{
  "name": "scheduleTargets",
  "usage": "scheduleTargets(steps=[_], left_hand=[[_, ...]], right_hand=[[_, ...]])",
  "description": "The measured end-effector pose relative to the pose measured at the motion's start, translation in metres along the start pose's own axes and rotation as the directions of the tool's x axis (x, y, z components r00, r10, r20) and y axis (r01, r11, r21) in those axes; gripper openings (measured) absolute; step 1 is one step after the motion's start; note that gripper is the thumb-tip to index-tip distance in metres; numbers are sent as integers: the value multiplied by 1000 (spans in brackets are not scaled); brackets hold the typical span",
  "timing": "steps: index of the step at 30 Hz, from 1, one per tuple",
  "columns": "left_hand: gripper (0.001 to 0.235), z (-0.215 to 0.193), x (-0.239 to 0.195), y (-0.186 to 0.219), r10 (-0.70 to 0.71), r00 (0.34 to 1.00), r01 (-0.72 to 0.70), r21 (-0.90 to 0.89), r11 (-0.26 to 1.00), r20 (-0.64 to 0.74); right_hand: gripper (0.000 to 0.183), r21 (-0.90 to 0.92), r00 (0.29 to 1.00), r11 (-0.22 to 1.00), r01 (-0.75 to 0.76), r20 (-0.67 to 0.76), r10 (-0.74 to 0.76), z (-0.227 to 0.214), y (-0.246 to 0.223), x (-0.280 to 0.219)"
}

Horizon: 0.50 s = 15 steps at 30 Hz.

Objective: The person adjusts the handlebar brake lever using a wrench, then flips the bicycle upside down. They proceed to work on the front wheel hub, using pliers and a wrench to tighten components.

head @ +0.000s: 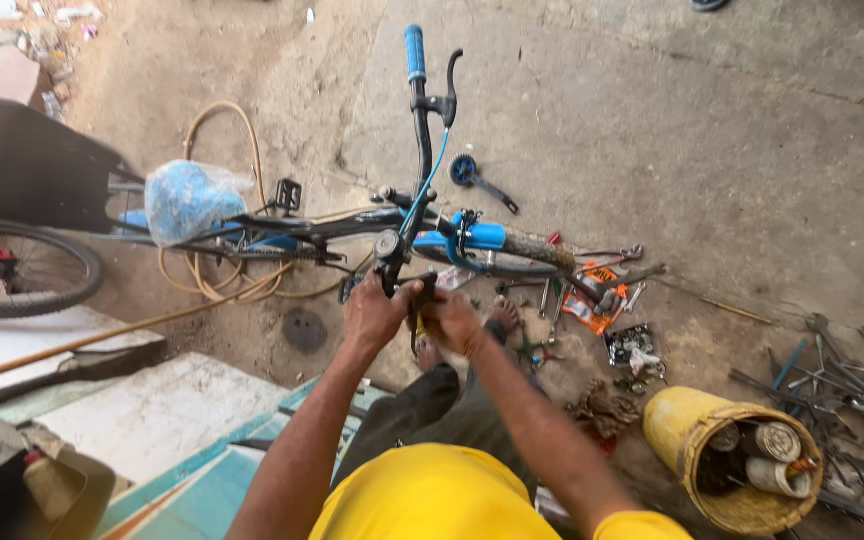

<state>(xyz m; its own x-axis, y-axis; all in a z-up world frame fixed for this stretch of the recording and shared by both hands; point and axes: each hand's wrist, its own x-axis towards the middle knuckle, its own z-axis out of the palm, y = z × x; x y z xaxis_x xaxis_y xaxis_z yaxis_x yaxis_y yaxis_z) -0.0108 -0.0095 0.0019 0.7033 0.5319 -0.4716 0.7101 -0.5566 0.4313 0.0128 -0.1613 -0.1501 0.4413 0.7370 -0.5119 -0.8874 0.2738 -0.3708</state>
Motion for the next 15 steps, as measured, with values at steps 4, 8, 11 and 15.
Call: scheduleTargets(steps=[4,8,11,15], left_hand=[[72,0,5,0,-28,999,29,-41,999,16],[74,10,4,-8,4,1000,-4,31,999,1],[77,11,19,-13,69,996,-66,59,996,-51],[79,26,3,-29,3,1000,-5,74,997,30]], right_hand=[[24,120,994,989,83,64,-91,-2,25,5],[23,1,989,1000,0,149,0,-13,5,-6],[20,-614,973,789,-36,158,167,-7,-52,19],[10,-960,872,226,-165,-35,488,-1,-97,36]])
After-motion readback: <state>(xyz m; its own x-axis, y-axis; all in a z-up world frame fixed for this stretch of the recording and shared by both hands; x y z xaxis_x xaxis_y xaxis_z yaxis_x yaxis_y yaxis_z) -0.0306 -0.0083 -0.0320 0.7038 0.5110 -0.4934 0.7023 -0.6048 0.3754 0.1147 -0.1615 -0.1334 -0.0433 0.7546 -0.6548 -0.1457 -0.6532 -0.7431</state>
